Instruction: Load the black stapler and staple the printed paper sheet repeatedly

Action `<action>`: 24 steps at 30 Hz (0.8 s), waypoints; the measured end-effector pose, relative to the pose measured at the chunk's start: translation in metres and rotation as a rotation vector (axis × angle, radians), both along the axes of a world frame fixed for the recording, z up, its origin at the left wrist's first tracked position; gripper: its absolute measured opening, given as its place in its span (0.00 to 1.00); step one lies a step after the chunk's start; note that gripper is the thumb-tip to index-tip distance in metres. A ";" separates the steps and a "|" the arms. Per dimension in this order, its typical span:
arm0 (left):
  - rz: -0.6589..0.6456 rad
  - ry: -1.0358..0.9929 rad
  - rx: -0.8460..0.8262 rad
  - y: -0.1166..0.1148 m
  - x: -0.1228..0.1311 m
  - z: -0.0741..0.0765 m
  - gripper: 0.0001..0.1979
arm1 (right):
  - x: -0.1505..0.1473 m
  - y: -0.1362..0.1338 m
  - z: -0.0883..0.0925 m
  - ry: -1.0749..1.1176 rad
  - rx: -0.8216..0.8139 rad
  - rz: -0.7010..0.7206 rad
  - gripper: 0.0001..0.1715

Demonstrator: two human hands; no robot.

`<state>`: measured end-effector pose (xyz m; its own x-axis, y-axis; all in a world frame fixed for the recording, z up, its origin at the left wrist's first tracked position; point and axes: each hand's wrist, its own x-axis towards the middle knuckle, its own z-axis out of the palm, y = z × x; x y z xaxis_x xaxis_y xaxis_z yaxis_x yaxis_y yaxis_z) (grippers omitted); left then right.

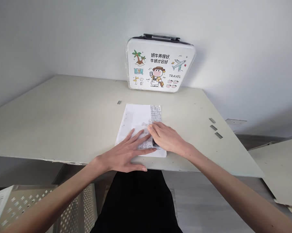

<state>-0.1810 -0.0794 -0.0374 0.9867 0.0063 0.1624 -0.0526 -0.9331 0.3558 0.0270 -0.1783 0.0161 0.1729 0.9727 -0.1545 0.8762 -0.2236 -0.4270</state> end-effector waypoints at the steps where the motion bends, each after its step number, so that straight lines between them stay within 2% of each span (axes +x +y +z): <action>1: 0.001 -0.001 0.001 0.000 0.000 0.000 0.37 | 0.000 0.000 0.000 -0.002 0.002 0.001 0.31; 9: 0.000 -0.007 -0.002 -0.001 0.000 -0.002 0.38 | -0.004 0.002 -0.003 -0.056 -0.021 -0.034 0.31; 16: 0.009 -0.009 0.010 -0.002 -0.001 0.000 0.37 | -0.008 0.007 -0.011 -0.232 -0.053 -0.059 0.32; 24: 0.009 -0.001 0.018 -0.003 -0.002 0.002 0.37 | -0.017 0.011 -0.024 -0.464 -0.045 -0.022 0.35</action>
<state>-0.1834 -0.0822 -0.0349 0.9864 0.0124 0.1640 -0.0444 -0.9399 0.3385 0.0102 -0.1674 -0.0075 0.2544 0.9622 -0.0976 0.9671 -0.2538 0.0194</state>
